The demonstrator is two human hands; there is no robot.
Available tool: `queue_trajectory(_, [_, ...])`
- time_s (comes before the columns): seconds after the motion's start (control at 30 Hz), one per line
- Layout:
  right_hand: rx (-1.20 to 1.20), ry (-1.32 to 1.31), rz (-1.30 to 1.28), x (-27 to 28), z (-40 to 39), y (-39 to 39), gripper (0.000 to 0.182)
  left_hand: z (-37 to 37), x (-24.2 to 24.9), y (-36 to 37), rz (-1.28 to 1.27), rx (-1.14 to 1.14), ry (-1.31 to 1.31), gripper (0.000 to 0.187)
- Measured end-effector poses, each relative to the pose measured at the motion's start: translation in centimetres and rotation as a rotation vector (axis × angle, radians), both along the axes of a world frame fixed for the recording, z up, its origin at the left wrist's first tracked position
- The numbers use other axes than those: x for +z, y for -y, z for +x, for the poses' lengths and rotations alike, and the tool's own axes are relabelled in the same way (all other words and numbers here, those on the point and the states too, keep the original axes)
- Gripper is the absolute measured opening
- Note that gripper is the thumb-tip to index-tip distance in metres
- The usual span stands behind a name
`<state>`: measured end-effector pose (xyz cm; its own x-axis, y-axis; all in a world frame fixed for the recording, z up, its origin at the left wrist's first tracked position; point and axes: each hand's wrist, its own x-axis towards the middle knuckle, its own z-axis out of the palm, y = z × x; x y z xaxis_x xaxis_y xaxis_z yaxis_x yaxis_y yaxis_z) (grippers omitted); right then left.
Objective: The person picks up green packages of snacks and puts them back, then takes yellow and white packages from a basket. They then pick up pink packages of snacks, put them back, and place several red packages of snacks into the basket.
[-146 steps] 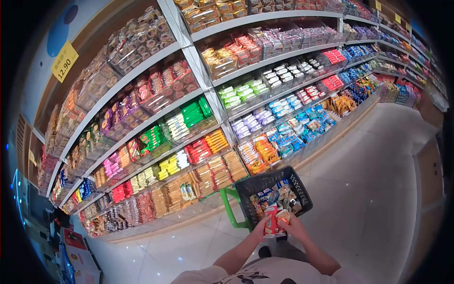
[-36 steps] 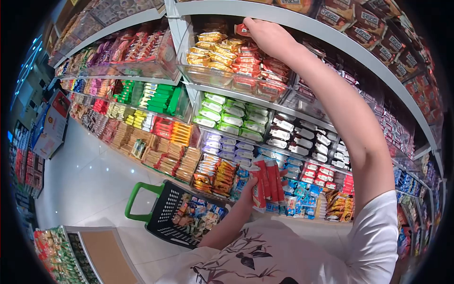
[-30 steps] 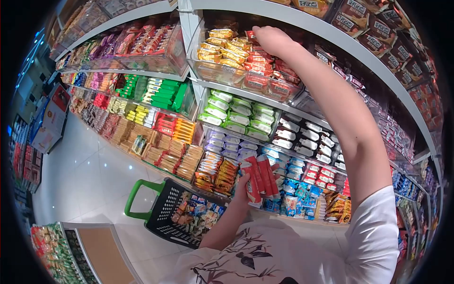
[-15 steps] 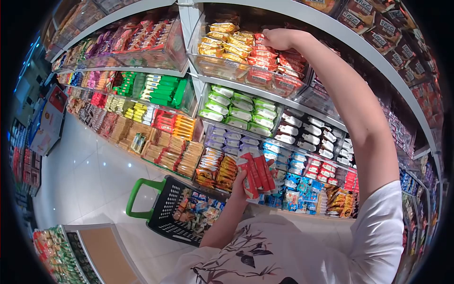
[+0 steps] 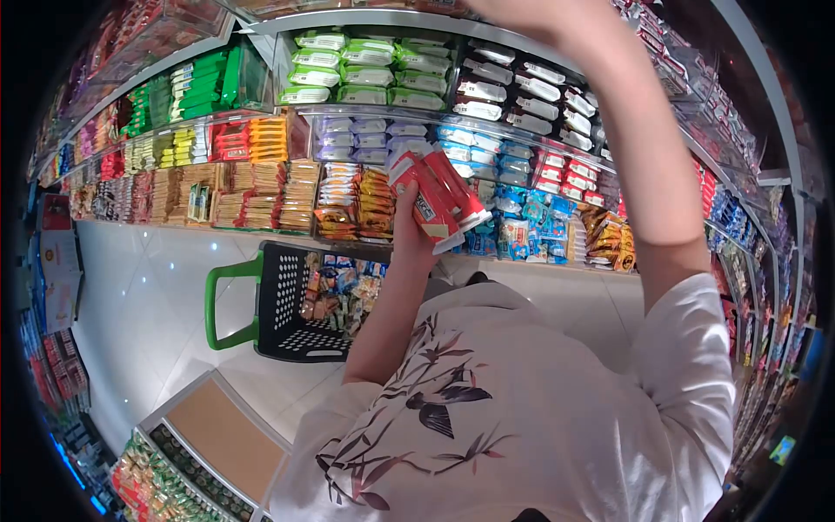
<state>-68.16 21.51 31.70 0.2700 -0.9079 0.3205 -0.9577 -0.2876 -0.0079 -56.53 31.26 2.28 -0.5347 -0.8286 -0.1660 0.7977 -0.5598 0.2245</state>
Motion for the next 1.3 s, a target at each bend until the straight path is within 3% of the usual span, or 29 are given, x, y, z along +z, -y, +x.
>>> queue_trajectory(0.03, [0.057, 0.089, -0.001, -1.5, -1.3, -2.4, 0.053, -0.2, -0.3, 0.1, 0.013, -0.004, -0.014, 0.056])
queue_trajectory(0.07, [0.235, 0.205, -0.101, -6.7, -4.5, -4.0, 0.046, -0.6, -0.6, 0.1, 0.031, -0.01, -0.009, 0.055])
queue_trajectory(0.2, [-0.04, 0.796, 0.483, -21.6, -9.8, -12.3, 0.059, -3.0, -0.9, -0.4, 0.079, -0.093, 0.069, 0.049])
queue_trajectory(0.27, [-0.234, 1.289, 0.733, -24.5, -10.2, -16.4, 0.064, -5.1, -1.0, -0.9, 0.099, -0.16, 0.14, 0.047])
queue_trajectory(0.37, [-0.299, 1.521, 0.684, -24.6, -10.7, -19.6, 0.075, -8.5, -0.9, -2.3, 0.02, -0.301, 0.212, 0.046])
queue_trajectory(0.5, [-0.316, 1.355, 0.406, -25.8, -13.9, -23.3, 0.093, -13.5, 0.6, -4.9, -0.133, -0.374, 0.401, 0.051])
queue_trajectory(0.63, [-0.307, 1.328, 0.247, -26.5, -18.4, -28.3, 0.083, -19.4, 2.6, -9.9, -0.05, -0.321, 0.443, 0.07])
queue_trajectory(0.73, [-0.249, 1.383, 0.385, -25.8, -22.9, -32.5, 0.087, -23.3, 0.7, -13.8, -0.012, -0.331, 0.283, 0.071])
queue_trajectory(0.77, [-0.263, 1.374, 0.328, -25.8, -24.0, -33.8, 0.088, -24.8, 0.5, -15.3, -0.079, -0.293, 0.274, 0.075])
queue_trajectory(0.83, [-0.225, 1.368, 0.305, -25.3, -26.4, -37.1, 0.091, -27.8, -1.5, -17.4, 0.02, -0.281, 0.334, 0.076])
queue_trajectory(0.9, [-0.488, 1.007, 0.35, -25.9, -28.4, -40.5, 0.088, -29.6, -2.0, -19.8, -0.066, -0.403, 0.094, 0.077])
queue_trajectory(1.0, [-0.507, 1.049, 0.267, -26.4, -31.3, -44.5, 0.086, -33.3, -1.2, -22.9, -0.032, -0.41, 0.216, 0.08])
queue_trajectory(1.1, [-0.526, 0.924, 0.045, -26.6, -33.1, -48.0, 0.082, -36.0, -1.2, -25.6, 0.004, -0.485, 0.205, 0.076])
queue_trajectory(1.3, [-0.589, 0.971, -0.128, -26.4, -35.8, -53.2, 0.074, -40.6, -1.2, -29.4, 0.028, -0.612, 0.084, 0.063])
